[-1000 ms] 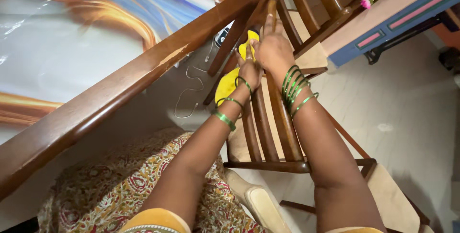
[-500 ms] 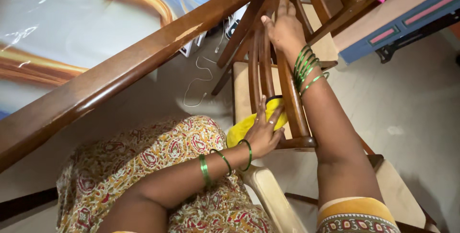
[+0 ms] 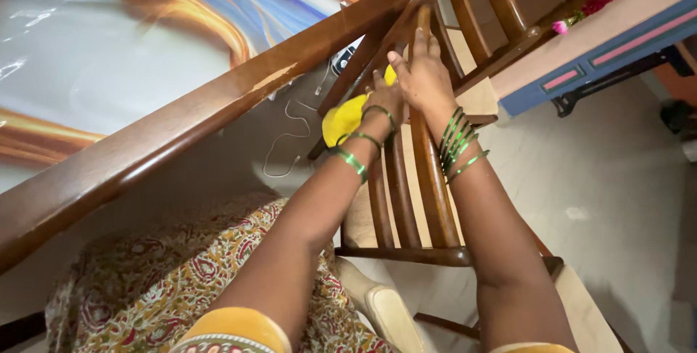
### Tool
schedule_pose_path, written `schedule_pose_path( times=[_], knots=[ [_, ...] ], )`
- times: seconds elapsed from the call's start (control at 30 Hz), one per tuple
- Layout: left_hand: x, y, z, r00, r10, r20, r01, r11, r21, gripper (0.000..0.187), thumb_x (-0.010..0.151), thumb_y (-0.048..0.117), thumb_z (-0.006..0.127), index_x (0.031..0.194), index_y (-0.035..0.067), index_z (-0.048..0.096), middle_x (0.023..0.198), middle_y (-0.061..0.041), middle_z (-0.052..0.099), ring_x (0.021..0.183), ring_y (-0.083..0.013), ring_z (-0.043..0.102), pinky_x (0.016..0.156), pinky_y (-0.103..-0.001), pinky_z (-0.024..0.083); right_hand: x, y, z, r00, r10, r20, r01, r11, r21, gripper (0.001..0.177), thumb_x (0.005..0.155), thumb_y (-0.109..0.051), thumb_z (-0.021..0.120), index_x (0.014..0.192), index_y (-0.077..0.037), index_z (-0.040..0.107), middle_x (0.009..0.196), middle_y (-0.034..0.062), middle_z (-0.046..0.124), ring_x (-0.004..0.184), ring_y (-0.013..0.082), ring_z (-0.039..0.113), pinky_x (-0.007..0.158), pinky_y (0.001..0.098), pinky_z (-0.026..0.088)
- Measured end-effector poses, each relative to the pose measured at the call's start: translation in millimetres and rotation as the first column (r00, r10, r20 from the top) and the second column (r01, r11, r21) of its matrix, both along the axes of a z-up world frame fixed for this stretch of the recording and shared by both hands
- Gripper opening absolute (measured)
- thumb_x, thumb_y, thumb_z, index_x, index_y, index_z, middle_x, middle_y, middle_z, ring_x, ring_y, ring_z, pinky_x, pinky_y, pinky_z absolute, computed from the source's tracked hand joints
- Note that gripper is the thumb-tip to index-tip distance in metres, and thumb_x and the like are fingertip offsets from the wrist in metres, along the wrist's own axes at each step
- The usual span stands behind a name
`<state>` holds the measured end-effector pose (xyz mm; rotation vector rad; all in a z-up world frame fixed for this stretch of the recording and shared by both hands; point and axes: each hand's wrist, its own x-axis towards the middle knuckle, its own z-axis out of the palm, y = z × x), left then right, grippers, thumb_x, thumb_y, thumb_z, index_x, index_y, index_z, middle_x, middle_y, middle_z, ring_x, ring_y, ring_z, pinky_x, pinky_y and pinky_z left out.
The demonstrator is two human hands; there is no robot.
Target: The person wipes the wooden frame and legs of a chair using a yellow cloth. The person then moves to a second chair and wipes its backrest and legs. The task involves cleaning furniture in a dining area.
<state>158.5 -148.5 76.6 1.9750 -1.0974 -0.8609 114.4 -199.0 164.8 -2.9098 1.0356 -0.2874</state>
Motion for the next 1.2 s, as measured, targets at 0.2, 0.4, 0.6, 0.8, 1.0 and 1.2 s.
schedule_pose_path(
  times=[0.2,0.4,0.6,0.8,1.0,1.2],
  knots=[
    [5.9,-8.4,-15.9,0.956,0.078,-0.282,-0.123,0.982,-0.146,0.052,0.109,0.038,0.046,0.159,0.026,0.037,0.162,-0.026,0.035,0.138,-0.0437,0.054,0.111,-0.049,0.047,-3.4,-14.2,-8.9,0.994,0.042,0.1,-0.048,0.997,0.056,0.086,0.101,-0.049,0.059,0.157,0.005,0.024,0.16,0.0349,0.028,0.145,0.0479,0.037,0.116,0.0443,0.037],
    [-36.0,46.5,-26.9,0.995,0.048,-0.085,-0.062,0.983,-0.172,0.058,0.093,0.034,0.056,0.15,0.027,0.048,0.142,-0.029,0.048,0.119,-0.0454,0.061,0.102,-0.047,0.05,-5.7,-38.9,-29.6,0.976,0.13,0.175,-0.143,0.988,0.06,0.084,0.105,-0.04,0.064,0.158,0.01,0.021,0.164,0.0323,0.027,0.154,0.0443,0.028,0.126,0.0415,0.027],
    [-96.5,114.7,-44.4,0.998,0.032,0.045,-0.017,0.95,-0.311,0.044,0.095,0.036,0.055,0.136,0.021,0.059,0.122,-0.031,0.056,0.09,-0.0465,0.067,0.085,-0.05,0.058,-5.9,-9.5,-11.8,0.923,-0.119,0.366,-0.123,0.81,0.573,0.097,0.085,-0.013,0.071,0.163,-0.007,0.013,0.164,0.0189,0.027,0.13,0.0327,0.057,0.072,0.0346,0.064],
    [-102.1,119.7,-51.7,0.995,0.043,0.092,-0.015,0.957,-0.289,0.048,0.09,0.037,0.061,0.134,0.018,0.06,0.119,-0.032,0.056,0.09,-0.0474,0.066,0.083,-0.05,0.056,-4.3,-28.2,-29.4,0.926,-0.02,0.377,-0.176,0.86,0.479,0.096,0.084,-0.011,0.072,0.16,-0.002,0.013,0.169,0.0196,0.016,0.141,0.0374,0.042,0.093,0.0427,0.049],
    [-50.4,63.9,-37.2,0.973,0.002,0.231,0.024,0.994,-0.109,0.062,0.092,0.039,0.06,0.148,0.018,0.048,0.125,-0.028,0.059,0.114,-0.0417,0.062,0.099,-0.052,0.05,-4.2,-62.0,-62.9,0.908,0.119,0.402,-0.261,0.911,0.321,0.097,0.088,-0.019,0.074,0.16,0.007,0.015,0.167,0.0299,0.018,0.159,0.0385,0.014,0.128,0.0346,0.012],
    [5.2,12.6,1.1,0.992,0.005,0.125,-0.018,0.994,0.107,0.055,0.094,0.029,0.058,0.148,0.022,0.049,0.148,-0.017,0.046,0.132,-0.0383,0.053,0.109,-0.066,0.037,-4.6,-54.5,-59.1,0.893,0.076,0.443,-0.261,0.89,0.373,0.098,0.084,-0.012,0.073,0.16,0.006,0.015,0.168,0.0283,0.02,0.158,0.037,0.018,0.127,0.0342,0.017]
  ],
)
